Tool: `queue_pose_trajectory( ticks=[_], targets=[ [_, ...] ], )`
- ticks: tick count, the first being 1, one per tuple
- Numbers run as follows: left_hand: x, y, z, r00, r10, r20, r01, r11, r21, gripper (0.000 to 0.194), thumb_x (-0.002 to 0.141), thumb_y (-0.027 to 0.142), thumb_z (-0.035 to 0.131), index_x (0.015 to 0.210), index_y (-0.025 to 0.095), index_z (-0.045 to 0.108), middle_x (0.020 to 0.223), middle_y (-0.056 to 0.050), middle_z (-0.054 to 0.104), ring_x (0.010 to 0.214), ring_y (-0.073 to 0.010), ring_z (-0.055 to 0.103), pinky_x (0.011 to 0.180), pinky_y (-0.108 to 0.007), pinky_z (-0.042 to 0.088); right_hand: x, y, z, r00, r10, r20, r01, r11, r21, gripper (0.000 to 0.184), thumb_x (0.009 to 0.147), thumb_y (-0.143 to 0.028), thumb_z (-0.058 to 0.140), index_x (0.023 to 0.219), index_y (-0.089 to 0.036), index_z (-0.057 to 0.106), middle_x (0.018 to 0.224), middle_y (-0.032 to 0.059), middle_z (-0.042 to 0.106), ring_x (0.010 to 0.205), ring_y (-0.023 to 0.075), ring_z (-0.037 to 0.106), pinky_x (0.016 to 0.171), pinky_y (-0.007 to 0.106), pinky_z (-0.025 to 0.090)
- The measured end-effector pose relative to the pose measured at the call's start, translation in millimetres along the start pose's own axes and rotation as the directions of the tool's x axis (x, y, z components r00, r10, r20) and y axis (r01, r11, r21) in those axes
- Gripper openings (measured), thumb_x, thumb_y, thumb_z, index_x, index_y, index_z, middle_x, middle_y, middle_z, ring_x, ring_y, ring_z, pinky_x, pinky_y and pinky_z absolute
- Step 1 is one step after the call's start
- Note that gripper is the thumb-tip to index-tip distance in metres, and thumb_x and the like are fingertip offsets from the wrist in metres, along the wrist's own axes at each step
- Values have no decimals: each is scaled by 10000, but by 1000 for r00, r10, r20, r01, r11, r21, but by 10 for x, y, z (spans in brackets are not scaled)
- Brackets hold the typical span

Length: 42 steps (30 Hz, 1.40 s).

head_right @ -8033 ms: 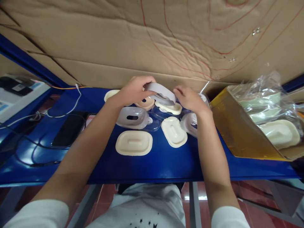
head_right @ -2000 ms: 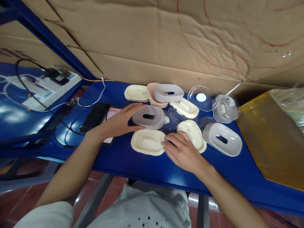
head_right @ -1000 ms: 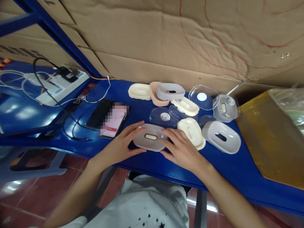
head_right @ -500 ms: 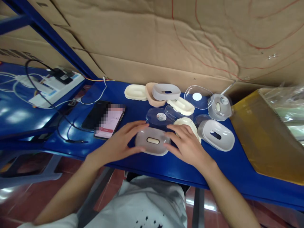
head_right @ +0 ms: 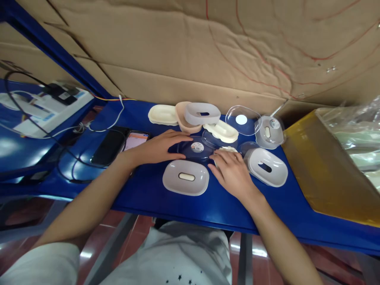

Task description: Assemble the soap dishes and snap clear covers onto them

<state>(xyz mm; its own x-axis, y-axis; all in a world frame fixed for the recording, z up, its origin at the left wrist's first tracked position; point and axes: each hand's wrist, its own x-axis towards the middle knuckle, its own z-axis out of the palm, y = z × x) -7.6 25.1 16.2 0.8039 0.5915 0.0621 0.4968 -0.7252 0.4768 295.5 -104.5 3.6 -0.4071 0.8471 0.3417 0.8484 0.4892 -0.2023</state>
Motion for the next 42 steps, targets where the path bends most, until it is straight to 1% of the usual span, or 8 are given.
queue_pose_trajectory(
  ticks=[6,10,16,22,27,31,37,42],
  targets=[
    [-46,-66,62,997,-60,46,57,996,68,831,920,569,840,1642,291,537,1683,-123,548,1516,-398,523,1255,-579,397,5,66,7,997,79,11,-79,997,-17,305,1145,-383,532,1329,-208,701,1345,140,773,1289,340,711,996,483,518],
    [-66,8,76,998,-61,-34,65,993,101,749,946,532,818,1598,245,586,1622,-140,600,1481,-397,558,1254,-591,401,3,48,32,997,69,28,-68,998,-17,325,1144,-387,529,1366,-204,681,1386,157,749,1316,355,696,1026,509,522],
    [-192,187,-148,988,-33,-151,20,996,-84,598,920,464,806,1465,253,676,1537,-98,665,1448,-336,595,1275,-503,421,-8,-36,-20,1000,-2,7,1,998,66,598,1108,-475,592,1657,-294,438,1599,183,593,1446,406,598,1136,603,498],
    [-284,345,-241,997,77,-24,-81,948,-308,556,913,430,818,1426,296,650,1522,-85,623,1433,-295,596,1237,-465,473,-13,-173,-106,987,-139,79,122,975,187,911,1046,-538,691,1779,-323,193,1762,183,399,1583,418,463,1216,640,497],
    [-294,363,-191,992,44,121,-1,943,-333,575,893,449,846,1406,300,634,1481,-76,609,1352,-281,644,1167,-422,527,-26,-213,-62,976,-167,140,136,969,207,843,1040,-512,712,1747,-292,311,1705,176,495,1513,396,549,1214,637,511],
    [-323,374,-139,982,-23,189,74,961,-266,669,911,399,823,1515,306,551,1614,-89,519,1376,-288,650,1144,-403,552,-21,-213,-38,971,-172,168,138,971,197,684,1066,-457,677,1677,-268,433,1659,164,554,1496,365,570,1239,611,483],
    [-521,588,-88,998,-33,56,37,997,-73,1084,880,607,885,1751,408,273,1859,-94,173,1681,-468,261,1346,-680,293,-11,-169,0,983,-110,150,78,975,207,632,1054,-456,684,1625,-276,481,1626,160,588,1451,373,607,1195,614,497],
    [-860,808,157,1000,26,-13,-26,1000,9,1261,771,594,980,1767,447,220,1879,-92,89,1681,-496,243,1340,-761,243,-16,-135,14,988,-89,123,59,972,227,579,1023,-445,714,1547,-279,534,1595,148,611,1442,369,613,1186,598,481]
  ],
)
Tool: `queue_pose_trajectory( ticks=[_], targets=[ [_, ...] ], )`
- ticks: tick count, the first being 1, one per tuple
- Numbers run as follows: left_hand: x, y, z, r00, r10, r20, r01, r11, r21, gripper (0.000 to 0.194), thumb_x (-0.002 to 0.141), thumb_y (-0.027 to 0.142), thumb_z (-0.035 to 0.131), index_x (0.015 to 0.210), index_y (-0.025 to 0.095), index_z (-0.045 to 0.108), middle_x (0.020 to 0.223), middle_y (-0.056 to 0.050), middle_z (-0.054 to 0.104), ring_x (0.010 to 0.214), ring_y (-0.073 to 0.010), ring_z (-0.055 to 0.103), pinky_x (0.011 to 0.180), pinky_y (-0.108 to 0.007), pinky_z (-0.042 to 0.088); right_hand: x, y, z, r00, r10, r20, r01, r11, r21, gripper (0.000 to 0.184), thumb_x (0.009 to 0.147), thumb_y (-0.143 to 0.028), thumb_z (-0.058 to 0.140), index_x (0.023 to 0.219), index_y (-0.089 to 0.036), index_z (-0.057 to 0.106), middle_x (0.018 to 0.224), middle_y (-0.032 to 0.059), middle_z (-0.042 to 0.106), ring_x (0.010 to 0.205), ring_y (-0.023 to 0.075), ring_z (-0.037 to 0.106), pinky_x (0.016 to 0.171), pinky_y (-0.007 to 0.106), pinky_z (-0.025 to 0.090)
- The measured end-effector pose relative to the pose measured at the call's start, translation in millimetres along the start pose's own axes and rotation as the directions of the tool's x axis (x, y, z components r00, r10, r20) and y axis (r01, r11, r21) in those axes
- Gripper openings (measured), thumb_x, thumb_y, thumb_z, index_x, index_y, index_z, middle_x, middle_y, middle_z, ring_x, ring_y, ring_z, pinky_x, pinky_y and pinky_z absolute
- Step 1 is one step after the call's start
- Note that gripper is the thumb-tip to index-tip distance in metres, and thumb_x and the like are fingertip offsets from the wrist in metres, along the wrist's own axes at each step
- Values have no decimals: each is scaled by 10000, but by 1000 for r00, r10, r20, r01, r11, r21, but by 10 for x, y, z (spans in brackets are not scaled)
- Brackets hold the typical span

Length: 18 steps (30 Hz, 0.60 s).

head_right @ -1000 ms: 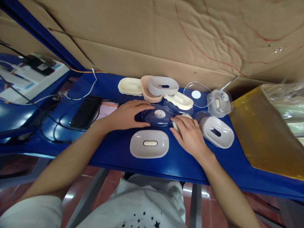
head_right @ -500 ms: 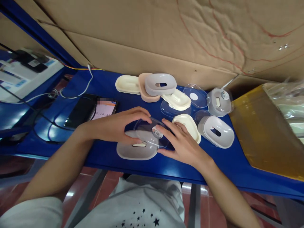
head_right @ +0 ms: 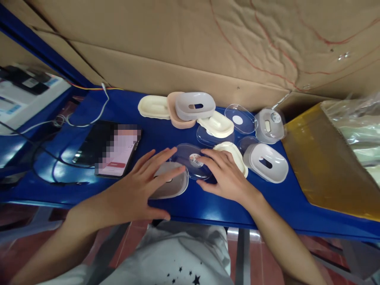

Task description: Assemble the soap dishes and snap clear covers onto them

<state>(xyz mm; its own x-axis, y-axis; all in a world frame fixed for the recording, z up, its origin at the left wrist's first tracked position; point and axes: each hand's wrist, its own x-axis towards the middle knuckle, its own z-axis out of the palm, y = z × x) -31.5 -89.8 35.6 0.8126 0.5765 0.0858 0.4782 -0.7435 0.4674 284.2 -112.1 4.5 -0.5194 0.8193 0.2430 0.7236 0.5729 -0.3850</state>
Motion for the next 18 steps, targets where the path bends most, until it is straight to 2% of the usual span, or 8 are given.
queue_pose_trajectory(
  ticks=[3,6,9,11,14,16,18],
  targets=[
    [-147,26,177,1000,4,-17,-3,997,71,1219,777,483,1005,1757,396,284,1871,-122,134,1673,-495,267,1340,-768,229,1,-40,-29,1000,-14,-27,14,1000,-13,536,1012,-433,726,1499,-276,564,1585,149,617,1421,366,628,1185,589,464],
    [-181,-15,278,998,34,-44,-28,990,139,1003,896,345,925,1728,332,366,1848,-163,213,1657,-452,334,1341,-716,286,5,-76,-46,998,-31,-48,30,999,-21,504,1009,-427,727,1459,-255,579,1570,164,621,1401,365,640,1170,577,467],
    [-135,-78,303,994,66,-93,-47,980,192,771,1011,341,801,1690,339,436,1824,-163,287,1632,-414,400,1332,-676,332,10,-65,-28,997,-44,-62,43,999,-22,505,1001,-427,739,1445,-254,573,1563,170,623,1412,367,633,1153,572,480],
    [-101,-114,301,988,79,-130,-51,976,212,716,1026,375,782,1669,354,467,1802,-156,341,1606,-407,444,1330,-670,338,13,-38,-11,997,-45,-68,44,999,-18,506,998,-426,742,1444,-263,566,1556,166,628,1413,364,634,1144,572,487],
    [-96,-148,293,979,37,-200,11,973,232,822,969,459,843,1679,343,445,1783,-186,361,1597,-452,440,1318,-706,328,15,-7,-2,996,-41,-77,40,999,-13,505,997,-418,740,1443,-261,562,1549,169,632,1411,365,634,1142,577,485],
    [-124,-164,290,970,-32,-240,87,971,223,983,906,505,899,1716,323,372,1778,-229,334,1603,-503,406,1287,-741,351,13,-13,-5,996,-43,-80,43,999,-6,504,998,-410,736,1444,-254,561,1551,174,629,1412,364,629,1148,579,478],
    [-146,-177,296,965,-84,-248,129,977,171,1108,877,503,927,1752,327,269,1781,-245,296,1606,-514,394,1256,-730,412,10,-44,-5,995,-57,-83,58,998,4,494,1004,-402,728,1444,-246,565,1545,176,631,1405,358,632,1160,579,470]
  ],
)
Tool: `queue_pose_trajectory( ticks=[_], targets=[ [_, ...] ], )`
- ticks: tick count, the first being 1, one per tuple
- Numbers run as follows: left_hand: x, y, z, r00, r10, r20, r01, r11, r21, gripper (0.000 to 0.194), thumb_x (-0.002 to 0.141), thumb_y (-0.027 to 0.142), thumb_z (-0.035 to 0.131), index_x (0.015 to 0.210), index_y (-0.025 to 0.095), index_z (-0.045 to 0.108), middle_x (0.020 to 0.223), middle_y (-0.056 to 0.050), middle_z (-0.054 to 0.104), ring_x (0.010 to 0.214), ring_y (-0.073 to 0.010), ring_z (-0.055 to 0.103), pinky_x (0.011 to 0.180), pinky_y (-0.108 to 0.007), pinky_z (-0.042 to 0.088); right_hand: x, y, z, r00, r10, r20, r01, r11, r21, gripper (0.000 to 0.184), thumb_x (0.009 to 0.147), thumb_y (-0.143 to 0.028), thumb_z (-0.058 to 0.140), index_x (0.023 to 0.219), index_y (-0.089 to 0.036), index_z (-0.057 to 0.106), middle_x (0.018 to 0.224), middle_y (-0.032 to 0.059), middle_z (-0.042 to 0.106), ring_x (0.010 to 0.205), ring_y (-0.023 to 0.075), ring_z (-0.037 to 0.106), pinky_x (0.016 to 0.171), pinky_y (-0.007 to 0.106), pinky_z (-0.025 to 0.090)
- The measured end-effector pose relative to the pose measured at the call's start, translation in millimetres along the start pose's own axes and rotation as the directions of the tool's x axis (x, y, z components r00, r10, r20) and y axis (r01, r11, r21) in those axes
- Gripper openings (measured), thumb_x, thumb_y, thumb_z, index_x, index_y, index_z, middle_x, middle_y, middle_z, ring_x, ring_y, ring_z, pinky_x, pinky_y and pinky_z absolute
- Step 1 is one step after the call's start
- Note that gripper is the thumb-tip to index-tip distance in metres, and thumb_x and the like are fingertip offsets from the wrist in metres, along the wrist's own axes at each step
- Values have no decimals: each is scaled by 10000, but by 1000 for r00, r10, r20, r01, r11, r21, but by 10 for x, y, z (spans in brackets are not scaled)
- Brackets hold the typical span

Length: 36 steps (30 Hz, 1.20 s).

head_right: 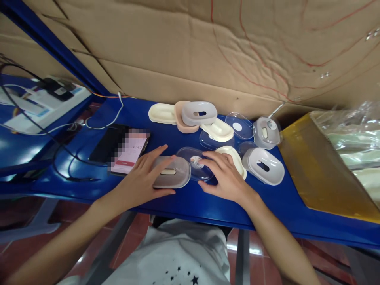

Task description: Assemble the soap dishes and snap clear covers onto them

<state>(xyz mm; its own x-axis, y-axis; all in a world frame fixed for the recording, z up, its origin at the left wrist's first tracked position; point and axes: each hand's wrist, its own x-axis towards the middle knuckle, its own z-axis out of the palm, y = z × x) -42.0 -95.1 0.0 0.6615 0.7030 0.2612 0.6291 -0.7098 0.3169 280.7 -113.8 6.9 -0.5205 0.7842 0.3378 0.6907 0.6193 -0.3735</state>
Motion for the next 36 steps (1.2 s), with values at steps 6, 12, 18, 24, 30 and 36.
queue_pose_trajectory(
  ticks=[6,12,18,24,30,36],
  targets=[
    [233,-21,145,997,73,10,-68,968,-243,1191,851,499,949,1757,384,184,1801,-191,233,1631,-441,379,1302,-632,434,0,-83,23,995,-98,-22,99,995,23,500,986,-355,741,1449,-239,590,1527,169,641,1441,364,605,1198,574,448],
    [648,-119,227,982,180,62,-136,890,-435,1110,864,558,924,1740,405,260,1792,-158,269,1660,-425,319,1347,-628,356,7,33,-26,999,-38,-33,37,999,-40,478,978,-352,735,1424,-248,597,1521,158,643,1441,362,605,1200,573,457],
    [644,-292,-44,975,163,152,-70,871,-486,1054,902,590,880,1739,399,268,1788,-146,331,1638,-430,348,1321,-667,332,18,-18,-52,997,-61,-56,59,997,-42,472,979,-362,723,1421,-268,588,1491,142,663,1460,361,597,1198,589,472],
    [609,-317,-189,974,190,121,-113,877,-466,882,953,459,864,1684,387,376,1627,-113,555,1510,-358,513,1281,-580,378,17,-88,-41,994,-100,-50,99,994,-37,457,939,-312,782,1360,-232,623,1433,151,672,1499,390,551,1199,591,485],
    [606,-303,-182,966,249,68,-208,906,-368,902,927,383,899,1681,347,406,1663,-162,519,1508,-387,519,1273,-609,365,39,-25,4,993,-94,-72,96,995,29,538,917,-307,815,1408,-247,603,1443,148,628,1489,393,553,1195,604,504],
    [605,-275,-320,969,241,-61,-244,881,-404,762,967,413,863,1604,326,454,1640,-149,543,1500,-337,541,1248,-555,415,10,-14,-26,987,-36,-159,41,999,29,837,892,-378,857,1629,-321,465,1579,152,555,1457,424,585,1163,627,498]
  ],
)
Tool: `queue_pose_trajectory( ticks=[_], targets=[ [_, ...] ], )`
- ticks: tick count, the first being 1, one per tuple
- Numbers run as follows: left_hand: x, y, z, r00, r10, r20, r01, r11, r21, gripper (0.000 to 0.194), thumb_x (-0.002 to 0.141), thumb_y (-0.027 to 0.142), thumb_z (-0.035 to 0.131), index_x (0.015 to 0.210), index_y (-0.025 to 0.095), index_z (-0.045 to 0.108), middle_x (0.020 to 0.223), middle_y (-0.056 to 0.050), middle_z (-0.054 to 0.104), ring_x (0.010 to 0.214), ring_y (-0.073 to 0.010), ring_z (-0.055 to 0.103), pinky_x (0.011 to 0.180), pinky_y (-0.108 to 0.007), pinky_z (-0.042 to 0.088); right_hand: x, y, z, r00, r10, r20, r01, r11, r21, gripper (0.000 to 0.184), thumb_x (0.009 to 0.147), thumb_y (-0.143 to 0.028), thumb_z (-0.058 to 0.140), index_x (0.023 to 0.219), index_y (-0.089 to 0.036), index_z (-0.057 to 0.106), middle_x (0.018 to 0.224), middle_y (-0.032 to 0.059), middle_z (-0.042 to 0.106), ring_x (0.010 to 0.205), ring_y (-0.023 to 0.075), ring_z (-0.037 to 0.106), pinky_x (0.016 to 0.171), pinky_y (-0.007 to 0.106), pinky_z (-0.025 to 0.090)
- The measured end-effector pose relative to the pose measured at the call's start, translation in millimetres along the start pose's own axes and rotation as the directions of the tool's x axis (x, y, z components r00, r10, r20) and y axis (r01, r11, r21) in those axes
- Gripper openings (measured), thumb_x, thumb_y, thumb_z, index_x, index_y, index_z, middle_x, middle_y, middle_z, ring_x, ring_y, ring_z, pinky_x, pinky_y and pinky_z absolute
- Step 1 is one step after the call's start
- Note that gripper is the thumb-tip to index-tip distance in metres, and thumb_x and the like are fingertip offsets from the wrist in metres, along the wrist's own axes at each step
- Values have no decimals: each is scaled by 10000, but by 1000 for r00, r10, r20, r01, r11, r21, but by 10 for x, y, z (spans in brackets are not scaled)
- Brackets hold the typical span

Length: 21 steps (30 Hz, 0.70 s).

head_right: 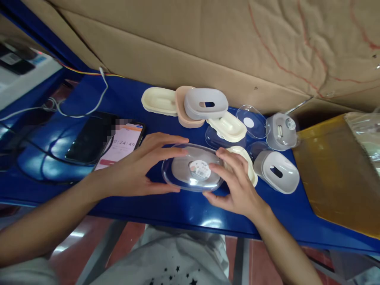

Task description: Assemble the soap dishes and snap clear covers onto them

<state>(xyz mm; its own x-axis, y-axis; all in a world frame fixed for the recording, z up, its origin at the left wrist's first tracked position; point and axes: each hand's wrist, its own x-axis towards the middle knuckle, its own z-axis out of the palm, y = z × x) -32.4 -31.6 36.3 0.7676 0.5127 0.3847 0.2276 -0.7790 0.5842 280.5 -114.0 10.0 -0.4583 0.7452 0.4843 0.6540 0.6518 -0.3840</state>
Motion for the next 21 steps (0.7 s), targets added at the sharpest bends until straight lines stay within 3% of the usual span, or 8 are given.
queue_pose_trajectory(
  ticks=[6,14,21],
  targets=[
    [2,-23,13,997,-79,18,79,996,-43,823,877,427,940,1578,363,514,1616,-98,576,1464,-345,564,1281,-583,355,14,-12,-29,990,115,82,-112,993,-48,902,942,-496,830,1683,-333,341,1614,167,593,1512,433,558,1205,679,392],
    [8,-89,67,987,-125,105,122,992,29,930,823,413,976,1615,347,492,1591,-113,574,1496,-377,517,1309,-611,272,5,5,-7,983,131,127,-124,991,-57,835,939,-479,843,1623,-313,394,1614,160,608,1557,413,518,1272,680,316],
    [16,-133,148,984,-121,133,112,991,72,936,873,421,931,1664,359,433,1622,-132,558,1501,-380,519,1314,-611,248,-6,39,-15,977,141,158,-125,986,-108,808,941,-519,829,1607,-317,420,1606,166,608,1560,434,506,1269,706,312]
  ],
)
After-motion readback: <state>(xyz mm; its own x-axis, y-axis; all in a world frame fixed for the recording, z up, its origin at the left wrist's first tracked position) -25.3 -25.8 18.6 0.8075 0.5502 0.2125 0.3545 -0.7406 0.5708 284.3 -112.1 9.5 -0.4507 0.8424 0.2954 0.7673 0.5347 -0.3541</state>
